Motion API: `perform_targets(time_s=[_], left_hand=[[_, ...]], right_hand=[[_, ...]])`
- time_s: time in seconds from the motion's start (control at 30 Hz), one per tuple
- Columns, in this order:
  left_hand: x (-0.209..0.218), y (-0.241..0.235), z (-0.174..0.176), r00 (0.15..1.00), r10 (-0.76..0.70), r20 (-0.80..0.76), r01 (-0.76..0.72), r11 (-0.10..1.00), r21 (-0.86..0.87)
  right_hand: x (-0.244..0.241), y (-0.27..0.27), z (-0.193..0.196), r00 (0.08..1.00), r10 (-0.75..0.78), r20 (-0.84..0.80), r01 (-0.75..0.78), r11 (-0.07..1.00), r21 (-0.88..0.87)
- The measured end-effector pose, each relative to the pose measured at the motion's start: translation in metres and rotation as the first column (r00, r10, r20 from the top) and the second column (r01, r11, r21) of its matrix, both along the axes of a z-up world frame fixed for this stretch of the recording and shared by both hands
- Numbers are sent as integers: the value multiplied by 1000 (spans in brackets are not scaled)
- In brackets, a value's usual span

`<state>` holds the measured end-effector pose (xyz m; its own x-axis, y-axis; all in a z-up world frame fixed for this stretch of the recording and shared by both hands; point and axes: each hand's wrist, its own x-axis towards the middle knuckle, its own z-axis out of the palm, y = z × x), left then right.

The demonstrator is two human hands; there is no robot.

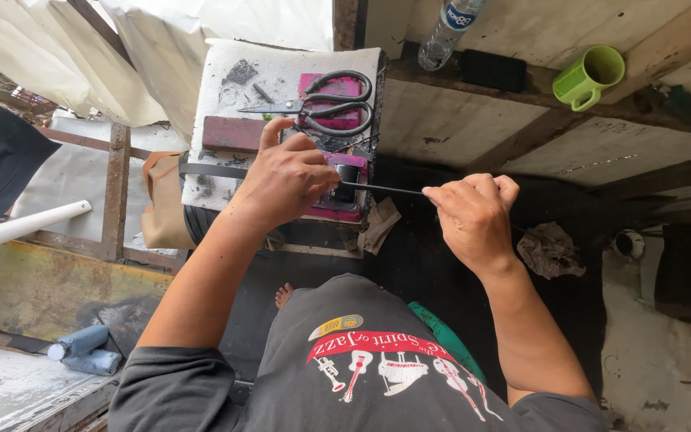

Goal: Applying edge paint to a leather strip using a roller applicator and hanging it to dry with clothespins.

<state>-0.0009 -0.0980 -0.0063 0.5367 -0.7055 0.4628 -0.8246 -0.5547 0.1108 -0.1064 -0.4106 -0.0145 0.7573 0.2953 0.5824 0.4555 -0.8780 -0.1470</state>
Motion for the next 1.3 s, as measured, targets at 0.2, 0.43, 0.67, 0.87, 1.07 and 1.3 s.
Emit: perform_targets(time_s=[0.2,0.43,0.67,0.87,1.07,1.3], left_hand=[[-3,-17,2,999,-41,-25,40,999,-20],[-8,-25,20,989,-92,-112,86,994,-63],[-8,-28,23,983,-109,-146,95,991,-94],[-7,-35,24,979,-148,-140,131,984,-123],[-8,-34,27,977,-166,-138,146,978,-147],[-4,31,31,971,-11,-239,-14,995,-102]], right_hand=[[-4,-17,-12,993,-44,-110,49,998,46],[2,-31,-17,957,41,-288,19,979,201],[7,-35,-5,911,118,-396,-10,964,265],[22,-6,7,849,345,-399,-157,888,432],[37,29,21,844,421,-331,-255,860,442],[45,38,22,884,389,-261,-296,895,334]])
